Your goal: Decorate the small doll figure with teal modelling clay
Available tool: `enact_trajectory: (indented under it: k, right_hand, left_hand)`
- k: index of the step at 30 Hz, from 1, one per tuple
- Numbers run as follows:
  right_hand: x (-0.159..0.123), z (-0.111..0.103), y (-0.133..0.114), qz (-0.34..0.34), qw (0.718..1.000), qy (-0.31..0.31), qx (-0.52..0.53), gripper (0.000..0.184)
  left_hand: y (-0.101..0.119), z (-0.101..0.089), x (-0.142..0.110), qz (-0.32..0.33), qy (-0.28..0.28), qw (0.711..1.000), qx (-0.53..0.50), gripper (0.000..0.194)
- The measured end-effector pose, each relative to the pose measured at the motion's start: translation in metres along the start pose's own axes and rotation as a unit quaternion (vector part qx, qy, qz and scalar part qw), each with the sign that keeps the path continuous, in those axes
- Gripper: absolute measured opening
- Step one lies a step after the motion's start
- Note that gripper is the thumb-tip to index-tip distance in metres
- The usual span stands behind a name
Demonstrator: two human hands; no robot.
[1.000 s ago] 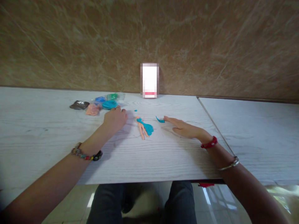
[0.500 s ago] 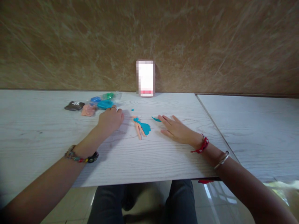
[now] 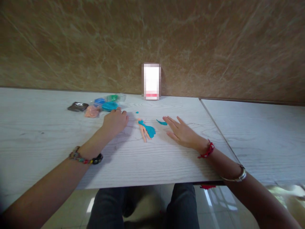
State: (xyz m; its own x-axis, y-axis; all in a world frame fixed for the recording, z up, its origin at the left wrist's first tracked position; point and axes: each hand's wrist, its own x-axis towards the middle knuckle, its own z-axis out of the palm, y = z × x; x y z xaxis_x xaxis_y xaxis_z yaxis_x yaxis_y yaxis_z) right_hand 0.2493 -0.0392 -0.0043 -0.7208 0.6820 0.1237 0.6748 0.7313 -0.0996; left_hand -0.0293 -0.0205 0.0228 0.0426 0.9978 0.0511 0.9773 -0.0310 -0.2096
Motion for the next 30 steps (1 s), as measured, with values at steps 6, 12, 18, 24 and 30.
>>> enact_trajectory:
  k: [6, 12, 18, 24, 30]
  right_hand:
    - [0.0009, 0.0018, -0.0018, 0.003, 1.000, -0.018, -0.005, 0.056]
    - [-0.0008, 0.0028, 0.0032, 0.020, 1.000, -0.019, -0.011, 0.055]
    - [-0.0019, 0.0025, 0.0034, 0.022, 0.999, -0.021, -0.012, 0.057]
    - [-0.0020, 0.0015, 0.0038, 0.026, 0.999, -0.026, -0.007, 0.052]
    - [0.0002, 0.0026, 0.0058, 0.046, 0.999, -0.020, -0.016, 0.053]
  left_hand:
    - [0.0003, -0.0015, 0.0014, -0.002, -0.013, 1.000, -0.002, 0.039]
    - [0.0002, -0.0010, 0.0002, 0.001, -0.003, 1.000, -0.001, 0.038]
    - [-0.0002, -0.0004, 0.0011, -0.003, -0.004, 1.000, -0.005, 0.039]
    - [-0.0004, 0.0026, 0.0022, -0.002, 0.007, 1.000, -0.013, 0.038]
    - [-0.0004, 0.0017, 0.0002, 0.000, 0.013, 1.000, -0.010, 0.038]
